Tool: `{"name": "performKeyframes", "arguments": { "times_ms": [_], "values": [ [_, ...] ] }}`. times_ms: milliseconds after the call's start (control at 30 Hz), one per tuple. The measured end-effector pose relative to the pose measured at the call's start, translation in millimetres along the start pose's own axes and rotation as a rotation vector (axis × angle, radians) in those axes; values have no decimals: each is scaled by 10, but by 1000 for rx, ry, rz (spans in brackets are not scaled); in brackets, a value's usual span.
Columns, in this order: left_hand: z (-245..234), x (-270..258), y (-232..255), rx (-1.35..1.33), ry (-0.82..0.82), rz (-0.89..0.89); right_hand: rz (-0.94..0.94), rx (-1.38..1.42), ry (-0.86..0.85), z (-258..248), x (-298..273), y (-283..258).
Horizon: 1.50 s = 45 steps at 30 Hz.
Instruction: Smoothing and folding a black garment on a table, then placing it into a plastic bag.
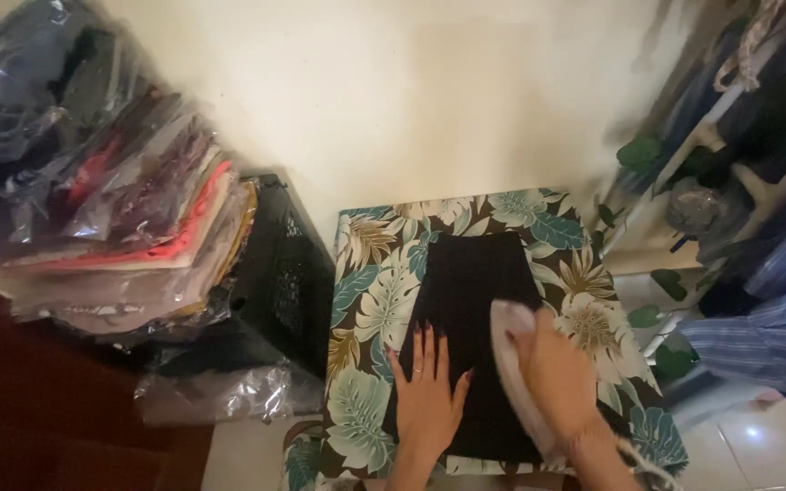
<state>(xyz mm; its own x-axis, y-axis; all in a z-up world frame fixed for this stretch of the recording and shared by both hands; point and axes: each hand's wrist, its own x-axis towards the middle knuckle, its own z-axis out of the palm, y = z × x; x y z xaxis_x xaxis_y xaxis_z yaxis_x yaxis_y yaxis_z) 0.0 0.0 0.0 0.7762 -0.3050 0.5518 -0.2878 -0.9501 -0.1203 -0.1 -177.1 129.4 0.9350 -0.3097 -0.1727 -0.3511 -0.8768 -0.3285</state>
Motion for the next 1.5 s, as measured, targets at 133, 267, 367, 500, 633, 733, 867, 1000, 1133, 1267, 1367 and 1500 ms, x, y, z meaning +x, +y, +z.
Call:
{"name": "performKeyframes", "arguments": {
  "times_ms": [133, 267, 367, 500, 633, 733, 867, 1000, 1133, 1267, 1367, 1500],
  "values": [
    [-79, 36, 16, -67, -87, 5, -82, -121, 102, 201, 22, 166],
    [-54, 30, 14, -24, -50, 4, -57, -5, 29, -53, 204, -98],
    [-10, 16, -2, -17, -49, 8, -131, 20, 69, -92, 598, -251],
    [-48, 27, -6, 10, -3, 8, -274, -172, 367, 393, 1389, -167],
    [-176, 77, -14, 166, 49, -5, -271, -41, 205, 125, 1281, -234],
    [-453, 196, -58, -468, -292, -160, -322, -4, -31, -103, 935, -313],
    [-379, 66, -110, -966, -55, -467, -404, 14, -205, -119, 392, -245],
    [-568, 48, -154, -1203, 368, -529, -578, -78, -271, -92, -35, -158],
    [-367, -95, -182, -1178, 462, -623, -632, -75, -347, -150, -215, -93],
    [-407, -27, -144, -1045, 153, -403, -583, -133, -361, -105, -256, 33],
    [-621, 126, -124, -962, 55, -221, -515, -163, -279, 133, -190, 237],
    [-636, 149, -87, -763, -184, -112, -412, -175, -90, 272, -223, 410]
  ]
}}
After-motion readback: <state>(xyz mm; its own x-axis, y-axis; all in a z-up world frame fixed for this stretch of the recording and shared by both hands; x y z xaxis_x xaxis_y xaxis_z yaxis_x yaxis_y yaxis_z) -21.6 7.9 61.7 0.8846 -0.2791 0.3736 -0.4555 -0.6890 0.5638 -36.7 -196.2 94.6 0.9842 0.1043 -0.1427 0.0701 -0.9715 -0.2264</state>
